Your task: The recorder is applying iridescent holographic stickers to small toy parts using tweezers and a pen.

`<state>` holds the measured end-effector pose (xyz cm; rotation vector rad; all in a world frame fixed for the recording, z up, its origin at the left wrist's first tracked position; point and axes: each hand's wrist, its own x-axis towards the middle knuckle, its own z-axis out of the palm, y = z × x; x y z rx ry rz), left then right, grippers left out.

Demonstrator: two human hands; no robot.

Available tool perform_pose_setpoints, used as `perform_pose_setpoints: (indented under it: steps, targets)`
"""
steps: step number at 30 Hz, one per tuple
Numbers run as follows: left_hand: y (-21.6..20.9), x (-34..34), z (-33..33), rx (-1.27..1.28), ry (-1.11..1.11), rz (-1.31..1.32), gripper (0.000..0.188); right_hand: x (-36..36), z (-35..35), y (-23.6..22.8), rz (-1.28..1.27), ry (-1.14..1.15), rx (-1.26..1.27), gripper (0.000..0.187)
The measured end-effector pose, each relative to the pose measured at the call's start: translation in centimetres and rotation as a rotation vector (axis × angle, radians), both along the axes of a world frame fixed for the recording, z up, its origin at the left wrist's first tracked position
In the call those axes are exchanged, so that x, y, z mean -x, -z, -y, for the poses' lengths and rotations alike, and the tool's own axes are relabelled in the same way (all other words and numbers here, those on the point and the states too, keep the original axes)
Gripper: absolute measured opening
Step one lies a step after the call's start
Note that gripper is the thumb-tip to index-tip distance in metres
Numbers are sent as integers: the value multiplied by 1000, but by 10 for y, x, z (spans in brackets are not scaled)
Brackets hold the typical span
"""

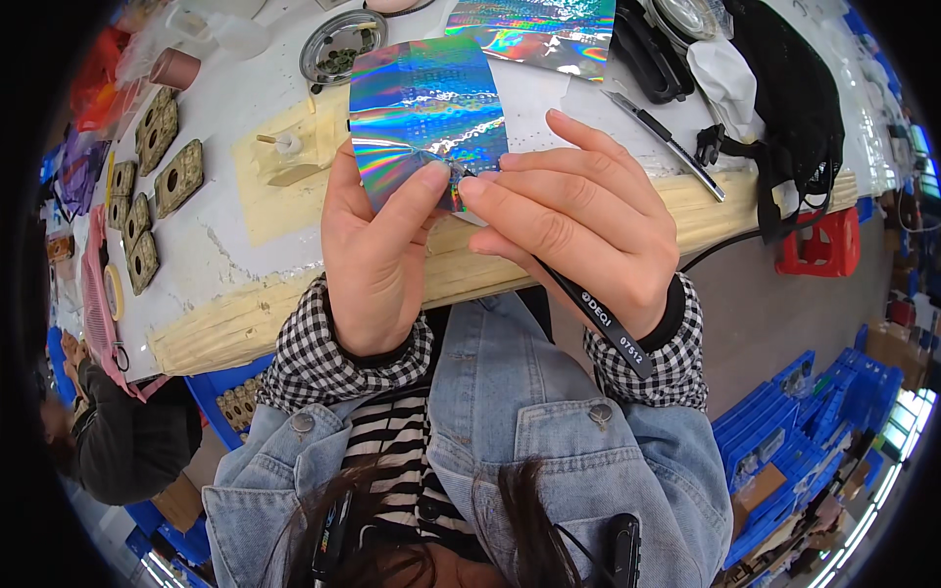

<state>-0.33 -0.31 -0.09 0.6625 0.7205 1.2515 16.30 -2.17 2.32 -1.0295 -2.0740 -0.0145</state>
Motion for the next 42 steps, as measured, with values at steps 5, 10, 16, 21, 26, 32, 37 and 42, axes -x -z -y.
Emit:
perform_pose_setpoints:
  steps: [5,10,16,21,26,32,37,42]
  targets:
    - [0,1,0,-6,13,26,45,-1,1,1,9,3,-31,31]
    - [1,0,0,-5,1,46,44,-2,2,1,15,-3,-29,31]
    - [0,1,0,4,7,32,43,-3,4,0,22,-48,31,33]
    - [1,1,0,-4,8,54,44,-2,4,-1,24,-44,32,33]
    - [2,1,-1,8,6,33,45,1,1,-1,18,15,1,31]
    - [2,1,-1,2,9,28,45,0,2,-3,13,-20,36,32]
    - [1,0,-1,18,5,58,44,-1,1,-1,65,3,-29,30]
    - [1,0,0,36,2,75,43,0,1,-2,163,3,-108,29]
